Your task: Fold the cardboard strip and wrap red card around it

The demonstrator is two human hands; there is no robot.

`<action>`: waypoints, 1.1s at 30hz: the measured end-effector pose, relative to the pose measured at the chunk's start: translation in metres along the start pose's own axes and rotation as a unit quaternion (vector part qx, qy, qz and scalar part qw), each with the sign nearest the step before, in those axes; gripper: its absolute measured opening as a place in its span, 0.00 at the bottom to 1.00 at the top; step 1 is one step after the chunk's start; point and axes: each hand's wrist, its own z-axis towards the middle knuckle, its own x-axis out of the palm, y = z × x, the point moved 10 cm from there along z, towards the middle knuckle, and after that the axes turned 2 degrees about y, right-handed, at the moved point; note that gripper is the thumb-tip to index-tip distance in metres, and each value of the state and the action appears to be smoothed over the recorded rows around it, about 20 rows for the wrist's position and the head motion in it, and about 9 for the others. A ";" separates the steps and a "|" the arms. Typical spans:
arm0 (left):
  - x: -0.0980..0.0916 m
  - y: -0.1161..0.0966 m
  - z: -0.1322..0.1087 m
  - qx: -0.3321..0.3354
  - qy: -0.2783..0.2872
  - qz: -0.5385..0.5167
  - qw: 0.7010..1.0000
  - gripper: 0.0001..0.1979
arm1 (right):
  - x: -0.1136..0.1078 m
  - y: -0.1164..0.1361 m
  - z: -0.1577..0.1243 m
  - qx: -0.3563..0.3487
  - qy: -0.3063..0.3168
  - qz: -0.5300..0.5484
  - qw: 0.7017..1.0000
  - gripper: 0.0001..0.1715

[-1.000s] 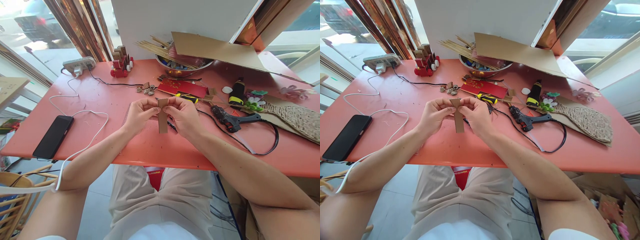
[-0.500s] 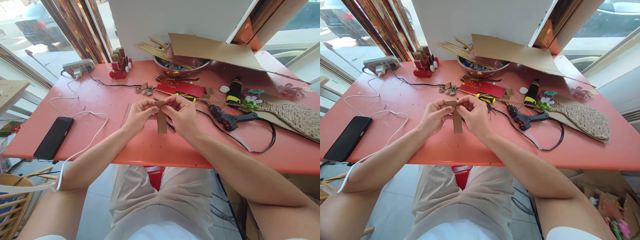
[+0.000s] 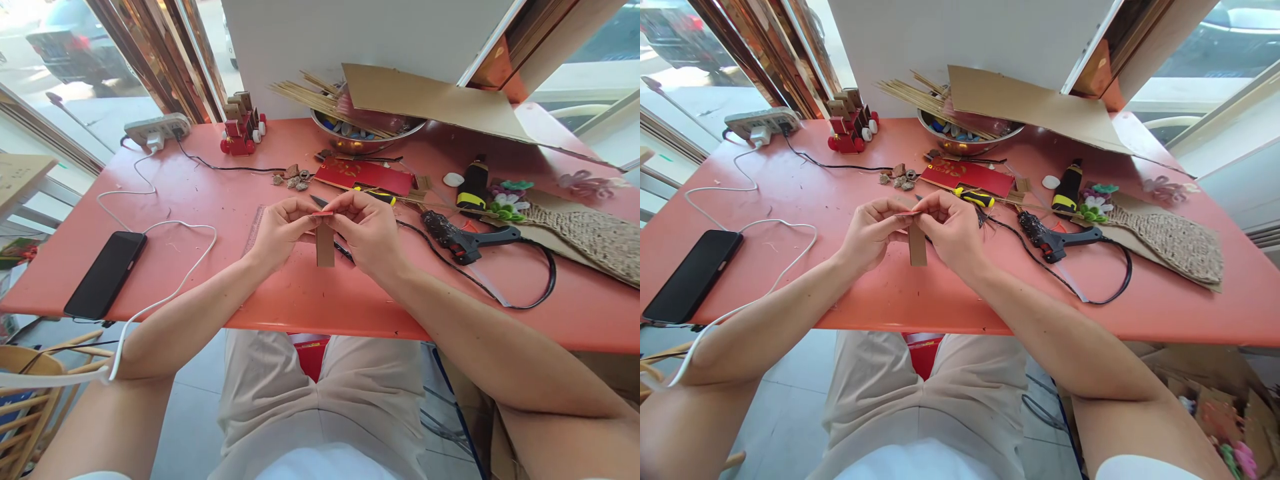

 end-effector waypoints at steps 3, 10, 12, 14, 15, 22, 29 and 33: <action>0.003 0.005 0.001 -0.022 0.018 -0.032 0.999 0.20 | -0.003 0.013 -0.002 -0.062 -0.012 -0.044 0.997 0.02; 0.011 0.019 0.002 -0.128 0.117 -0.065 0.983 0.17 | -0.009 0.040 -0.006 -0.162 -0.006 -0.132 0.978 0.08; 0.015 0.017 0.000 -0.133 0.142 -0.062 0.979 0.22 | -0.009 0.043 -0.006 -0.174 0.006 -0.143 0.974 0.09; 0.019 0.012 -0.002 -0.111 0.166 -0.044 0.979 0.27 | -0.008 0.040 -0.005 -0.167 0.016 -0.155 0.974 0.09; 0.021 0.009 -0.002 -0.097 0.173 -0.032 0.980 0.30 | -0.007 0.036 -0.004 -0.155 0.021 -0.157 0.975 0.08; 0.022 -0.002 -0.003 -0.042 0.169 0.050 0.983 0.36 | -0.004 0.015 0.004 -0.024 0.064 -0.059 0.996 0.07; 0.014 -0.010 -0.001 0.018 0.135 0.138 0.981 0.37 | -0.005 0.013 0.002 0.046 0.080 -0.089 0.992 0.16; 0.017 -0.009 -0.003 0.031 0.139 0.147 0.979 0.32 | -0.009 0.016 0.003 0.032 0.055 -0.157 0.986 0.08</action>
